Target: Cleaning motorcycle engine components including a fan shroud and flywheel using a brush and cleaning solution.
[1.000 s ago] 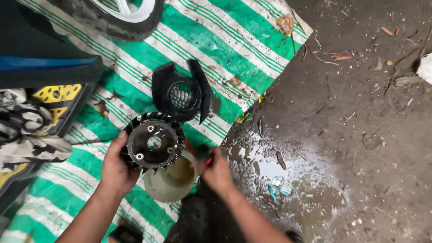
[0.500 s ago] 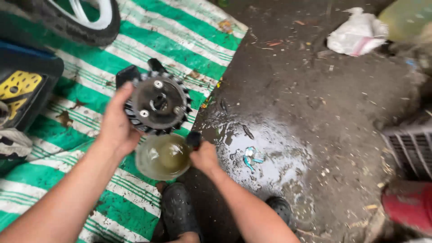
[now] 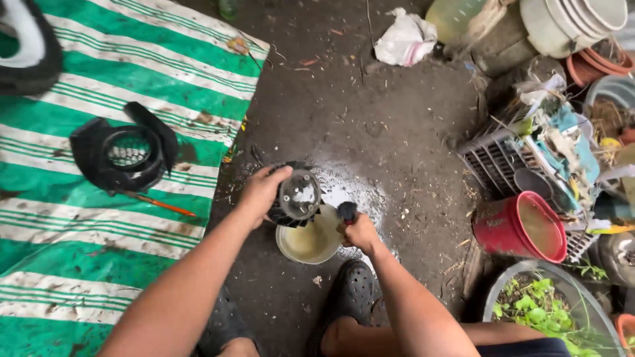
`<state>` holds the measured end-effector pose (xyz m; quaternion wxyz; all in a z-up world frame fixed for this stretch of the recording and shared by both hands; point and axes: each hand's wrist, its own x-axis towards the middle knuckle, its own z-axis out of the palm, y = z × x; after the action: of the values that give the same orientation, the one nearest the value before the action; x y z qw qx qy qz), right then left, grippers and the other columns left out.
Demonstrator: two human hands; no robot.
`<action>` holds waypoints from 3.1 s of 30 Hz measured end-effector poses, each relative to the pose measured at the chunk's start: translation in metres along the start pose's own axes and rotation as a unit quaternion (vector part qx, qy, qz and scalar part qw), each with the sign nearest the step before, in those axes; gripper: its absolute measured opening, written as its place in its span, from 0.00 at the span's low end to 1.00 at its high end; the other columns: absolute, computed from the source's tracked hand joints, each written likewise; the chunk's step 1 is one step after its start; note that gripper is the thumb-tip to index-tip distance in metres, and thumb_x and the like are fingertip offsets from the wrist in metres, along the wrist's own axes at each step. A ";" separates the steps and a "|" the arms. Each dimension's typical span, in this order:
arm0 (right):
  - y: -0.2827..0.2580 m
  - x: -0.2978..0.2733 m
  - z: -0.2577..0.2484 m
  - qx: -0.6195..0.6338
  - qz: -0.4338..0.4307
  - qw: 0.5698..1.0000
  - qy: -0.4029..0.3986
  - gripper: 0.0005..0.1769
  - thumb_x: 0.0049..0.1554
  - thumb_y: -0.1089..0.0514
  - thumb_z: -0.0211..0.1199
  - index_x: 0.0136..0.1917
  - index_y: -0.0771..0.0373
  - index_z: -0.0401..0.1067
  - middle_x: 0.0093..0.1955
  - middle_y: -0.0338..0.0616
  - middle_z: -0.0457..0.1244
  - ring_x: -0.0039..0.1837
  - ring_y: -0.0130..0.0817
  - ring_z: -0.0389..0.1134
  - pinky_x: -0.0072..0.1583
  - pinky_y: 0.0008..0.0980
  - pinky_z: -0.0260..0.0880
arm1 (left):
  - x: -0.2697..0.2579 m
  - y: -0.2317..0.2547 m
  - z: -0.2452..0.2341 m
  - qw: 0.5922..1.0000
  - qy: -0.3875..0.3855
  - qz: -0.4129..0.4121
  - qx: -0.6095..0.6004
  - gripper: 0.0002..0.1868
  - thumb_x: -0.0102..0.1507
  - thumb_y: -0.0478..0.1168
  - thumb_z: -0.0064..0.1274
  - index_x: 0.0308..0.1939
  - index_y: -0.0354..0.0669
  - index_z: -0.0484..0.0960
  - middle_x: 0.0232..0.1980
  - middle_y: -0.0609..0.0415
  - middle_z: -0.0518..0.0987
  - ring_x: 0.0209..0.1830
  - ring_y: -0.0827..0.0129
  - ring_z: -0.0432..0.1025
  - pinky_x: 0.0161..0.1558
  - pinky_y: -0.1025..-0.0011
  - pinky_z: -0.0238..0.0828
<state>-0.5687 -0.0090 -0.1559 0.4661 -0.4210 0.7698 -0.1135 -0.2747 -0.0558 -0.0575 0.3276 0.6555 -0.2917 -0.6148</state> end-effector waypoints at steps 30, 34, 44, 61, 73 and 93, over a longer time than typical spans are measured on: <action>-0.186 -0.130 -0.195 -0.514 -0.083 0.831 -0.197 0.19 0.69 0.48 0.60 0.58 0.66 0.80 0.50 0.54 0.76 0.58 0.46 0.81 0.62 0.45 0.82 | 0.039 -0.113 0.105 0.805 -0.177 -0.014 0.566 0.39 0.60 0.43 0.66 0.76 0.40 0.78 0.65 0.35 0.84 0.70 0.38 0.77 0.69 0.38 0.73; -0.195 -0.119 -0.195 -0.490 -0.083 0.850 -0.177 0.21 0.69 0.45 0.60 0.60 0.63 0.83 0.53 0.55 0.78 0.62 0.48 0.81 0.66 0.48 0.80 | 0.021 -0.071 0.085 0.818 -0.253 -0.075 0.511 0.58 0.55 0.56 0.66 0.87 0.38 0.65 0.86 0.36 0.66 0.88 0.39 0.57 0.83 0.38 0.53; -0.201 -0.103 -0.182 -0.429 -0.078 0.878 -0.195 0.17 0.71 0.51 0.60 0.63 0.63 0.81 0.46 0.54 0.75 0.51 0.48 0.80 0.63 0.47 0.77 | 0.009 -0.069 0.104 0.838 -0.083 -0.173 0.512 0.43 0.72 0.70 0.49 0.72 0.34 0.81 0.73 0.38 0.81 0.78 0.45 0.73 0.74 0.47 0.74; -0.204 -0.111 -0.181 -0.415 -0.117 0.873 -0.230 0.18 0.72 0.51 0.58 0.62 0.65 0.81 0.50 0.56 0.76 0.58 0.50 0.80 0.68 0.50 0.78 | 0.023 -0.170 0.108 0.729 -0.112 -0.048 0.674 0.42 0.64 0.40 0.62 0.83 0.42 0.66 0.82 0.31 0.66 0.85 0.28 0.53 0.76 0.39 0.60; -0.199 -0.109 -0.165 -0.429 -0.099 0.867 -0.235 0.18 0.71 0.55 0.59 0.66 0.69 0.77 0.53 0.60 0.75 0.57 0.50 0.80 0.69 0.49 0.79 | 0.018 -0.147 0.095 0.834 -0.131 -0.040 0.534 0.20 0.67 0.33 0.41 0.53 0.35 0.90 0.55 0.37 0.89 0.64 0.42 0.81 0.65 0.47 0.78; -0.012 -0.071 -0.009 -0.571 -0.442 0.690 -0.052 0.12 0.53 0.56 0.61 0.36 0.48 0.85 0.33 0.37 0.74 0.39 0.37 0.77 0.42 0.36 0.77 | -0.035 -0.011 0.018 0.958 -0.110 0.005 0.266 0.41 0.62 0.62 0.65 0.78 0.59 0.80 0.78 0.40 0.78 0.81 0.40 0.68 0.76 0.47 0.68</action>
<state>-0.5543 0.0350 -0.0999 0.0711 -0.9026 0.3861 0.1766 -0.2958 -0.0227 -0.0449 0.1102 0.6455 -0.4823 -0.5818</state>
